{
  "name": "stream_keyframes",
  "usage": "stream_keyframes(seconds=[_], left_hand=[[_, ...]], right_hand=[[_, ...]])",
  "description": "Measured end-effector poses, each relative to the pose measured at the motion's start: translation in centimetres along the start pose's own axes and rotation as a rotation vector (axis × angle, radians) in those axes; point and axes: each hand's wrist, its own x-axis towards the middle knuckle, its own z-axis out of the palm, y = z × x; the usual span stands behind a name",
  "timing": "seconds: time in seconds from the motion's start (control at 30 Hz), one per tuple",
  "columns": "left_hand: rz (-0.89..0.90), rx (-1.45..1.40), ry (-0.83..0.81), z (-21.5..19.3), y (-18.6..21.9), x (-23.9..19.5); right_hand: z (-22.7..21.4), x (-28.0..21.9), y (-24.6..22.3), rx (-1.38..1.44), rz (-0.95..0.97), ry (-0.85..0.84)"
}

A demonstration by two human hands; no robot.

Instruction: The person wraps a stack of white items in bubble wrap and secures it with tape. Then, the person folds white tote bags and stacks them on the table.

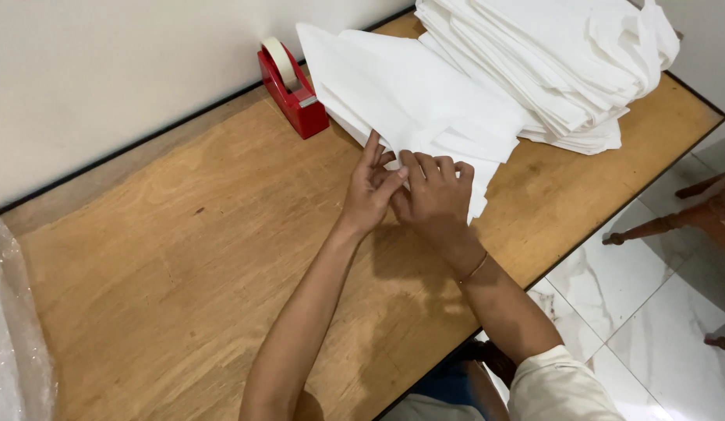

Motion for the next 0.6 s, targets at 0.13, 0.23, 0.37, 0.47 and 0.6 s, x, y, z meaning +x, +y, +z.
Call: stream_keyframes(seconds=[0.13, 0.23, 0.37, 0.47, 0.6], left_hand=[[0.005, 0.096, -0.036, 1.3, 5.3, -0.6], [0.156, 0.28, -0.101, 2.1, 9.3, -1.0], [0.243, 0.308, 0.016, 0.4, 11.4, -1.0], [0.27, 0.279, 0.119, -3.0, 12.0, -1.2], [0.15, 0.236, 0.185, -9.4, 12.3, -2.9]], right_hand=[[-0.7, 0.3, 1.1, -0.015, -0.016, 0.082], [-1.3, 0.5, 2.1, 0.134, 0.033, 0.178], [-2.2, 1.0, 2.4, 0.571, 0.136, 0.344], [-2.9, 1.5, 2.7, 0.949, 0.159, 0.312], [-3.4, 2.0, 2.7, 1.479, 0.434, 0.083]])
